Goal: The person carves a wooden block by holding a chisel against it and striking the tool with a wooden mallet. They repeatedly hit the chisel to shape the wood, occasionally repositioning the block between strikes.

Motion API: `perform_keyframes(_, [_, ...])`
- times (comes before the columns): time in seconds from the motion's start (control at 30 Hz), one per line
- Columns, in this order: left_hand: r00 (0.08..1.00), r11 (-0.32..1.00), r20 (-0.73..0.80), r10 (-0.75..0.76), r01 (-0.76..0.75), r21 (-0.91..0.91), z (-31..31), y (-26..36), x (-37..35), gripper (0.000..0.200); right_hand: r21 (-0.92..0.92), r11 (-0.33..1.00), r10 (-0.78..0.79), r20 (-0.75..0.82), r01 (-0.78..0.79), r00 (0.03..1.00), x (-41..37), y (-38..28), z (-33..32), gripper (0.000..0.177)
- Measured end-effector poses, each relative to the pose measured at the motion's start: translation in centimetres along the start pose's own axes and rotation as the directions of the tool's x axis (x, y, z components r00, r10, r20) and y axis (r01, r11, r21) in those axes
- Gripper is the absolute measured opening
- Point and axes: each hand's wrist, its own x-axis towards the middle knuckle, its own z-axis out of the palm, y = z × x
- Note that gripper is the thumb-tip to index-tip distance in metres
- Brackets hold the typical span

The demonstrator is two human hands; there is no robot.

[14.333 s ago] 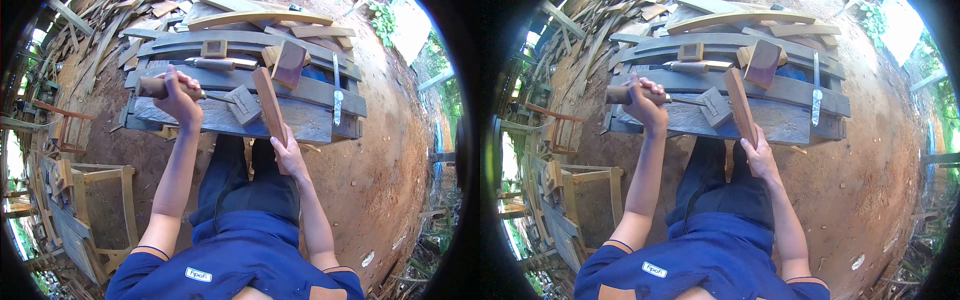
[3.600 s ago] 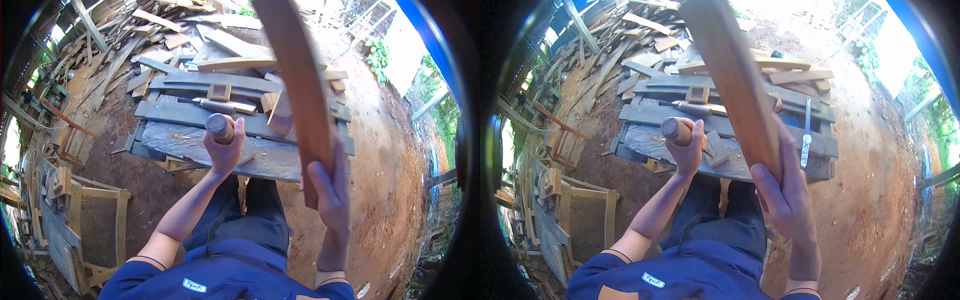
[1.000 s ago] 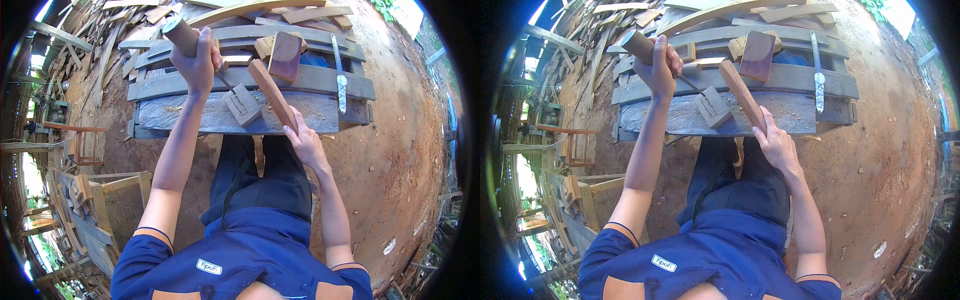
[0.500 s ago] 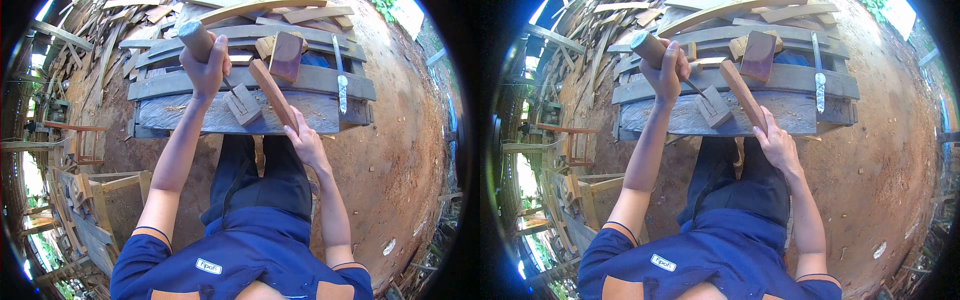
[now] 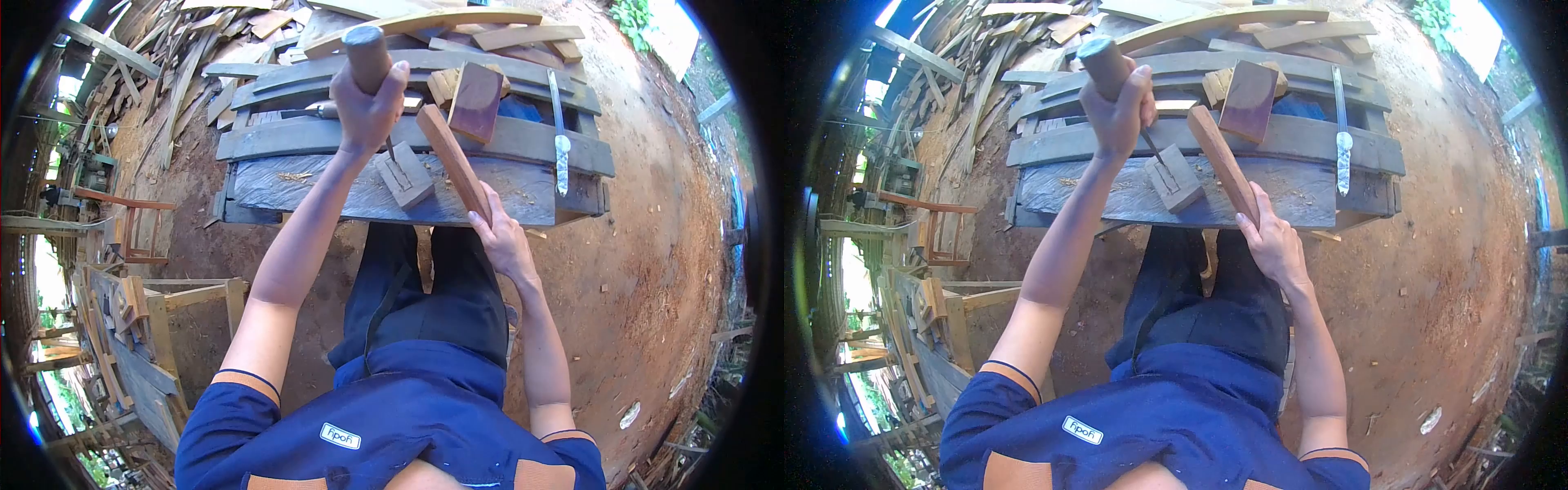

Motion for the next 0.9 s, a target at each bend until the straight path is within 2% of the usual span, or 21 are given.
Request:
perform_keyframes(0.1, [0.999,0.999,-0.041,-0.007,0.008,0.037,0.0,-0.9,0.5,0.012,0.072,0.996,-0.05,-0.017,0.052,0.999,0.2,1.3,0.3,0.056])
perform_keyframes(0.17, [0.996,0.981,-0.05,0.069,-0.059,0.182,-0.2,-1.8,0.6,0.012,0.096,0.991,-0.095,-0.03,0.098,0.995,0.0,0.5,-0.6,0.055])
perform_keyframes(0.2, [0.994,0.975,-0.091,0.056,-0.035,0.219,-0.3,-2.3,0.6,0.012,0.133,0.982,-0.128,-0.033,0.131,0.991,-0.2,-0.1,-1.2,0.053])
perform_keyframes(0.23, [0.993,0.975,-0.105,0.062,-0.038,0.218,-0.1,-2.1,0.6,0.012,0.122,0.983,-0.138,-0.028,0.14,0.99,-0.4,-1.4,-2.1,0.053])
perform_keyframes(0.33, [0.989,0.961,-0.142,0.036,0.005,0.276,0.6,-1.1,0.4,0.02,0.295,0.923,-0.21,-0.158,0.249,0.965,-1.6,-7.8,-6.5,0.05])
perform_keyframes(0.37, [0.988,0.961,-0.151,0.042,0.001,0.278,0.7,-0.7,0.3,0.02,0.325,0.895,-0.243,-0.221,0.306,0.945,-1.9,-9.9,-8.0,0.049])
perform_keyframes(0.43, [0.994,0.946,-0.077,0.079,-0.05,0.321,1.1,0.2,0.1,0.022,0.404,0.814,-0.263,-0.384,0.417,0.885,-2.1,-12.4,-9.9,0.041])
perform_keyframes(0.5, [0.991,0.942,-0.075,0.114,-0.084,0.324,1.4,0.1,0.1,0.023,0.353,0.719,-0.389,-0.51,0.599,0.768,-2.8,-15.8,-11.5,0.036])
perform_keyframes(0.53, [0.992,0.946,-0.063,0.106,-0.081,0.315,1.5,0.0,0.0,0.024,0.222,0.72,-0.436,-0.592,0.658,0.678,-2.2,-16.4,-11.4,0.044])
perform_keyframes(0.57, [0.994,0.948,-0.05,0.097,-0.077,0.307,1.4,-0.1,0.0,0.026,0.216,0.718,-0.444,-0.591,0.662,0.674,-1.7,-16.1,-11.4,0.044])
perform_keyframes(0.6, [0.996,0.937,-0.041,0.083,-0.064,0.344,1.3,-0.4,-0.1,0.028,-0.066,0.794,-0.576,-0.403,0.605,0.711,-1.1,-15.2,-11.7,0.049])
perform_keyframes(0.63, [0.995,0.938,-0.047,0.089,-0.068,0.34,1.2,-0.4,-0.1,0.028,-0.358,0.759,-0.628,-0.182,0.544,0.757,-0.6,-14.3,-12.4,0.054])
perform_keyframes(0.67, [0.995,0.942,-0.046,0.087,-0.067,0.328,1.1,-0.3,-0.2,0.029,-0.405,0.796,-0.541,-0.143,0.45,0.829,-0.4,-13.9,-13.4,0.061])
perform_keyframes(0.7, [0.995,0.947,-0.049,0.091,-0.071,0.314,1.0,-0.3,0.0,0.03,-0.417,0.788,-0.549,-0.144,0.453,0.823,-0.5,-14.1,-14.0,0.061])
perform_keyframes(0.77, [0.997,0.954,-0.038,0.068,-0.054,0.294,1.0,-0.5,-0.2,0.033,-0.072,0.871,-0.486,-0.269,0.486,0.832,-2.3,-16.7,-15.0,0.047])
perform_keyframes(0.8, [0.997,0.949,-0.038,0.064,-0.049,0.311,1.2,-0.4,-0.3,0.034,0.04,0.898,-0.409,-0.29,0.439,0.865,-3.2,-18.0,-15.6,0.063])
perform_keyframes(0.83, [0.997,0.942,-0.036,0.067,-0.051,0.333,1.3,-0.3,-0.2,0.035,0.153,0.78,-0.492,-0.449,0.607,0.746,-3.1,-18.6,-14.6,0.061])
perform_keyframes(0.9, [0.999,0.947,-0.013,0.045,-0.038,0.32,1.3,-0.3,-0.3,0.037,0.015,0.973,-0.218,-0.243,0.229,0.945,-3.4,-18.6,-14.6,0.056])
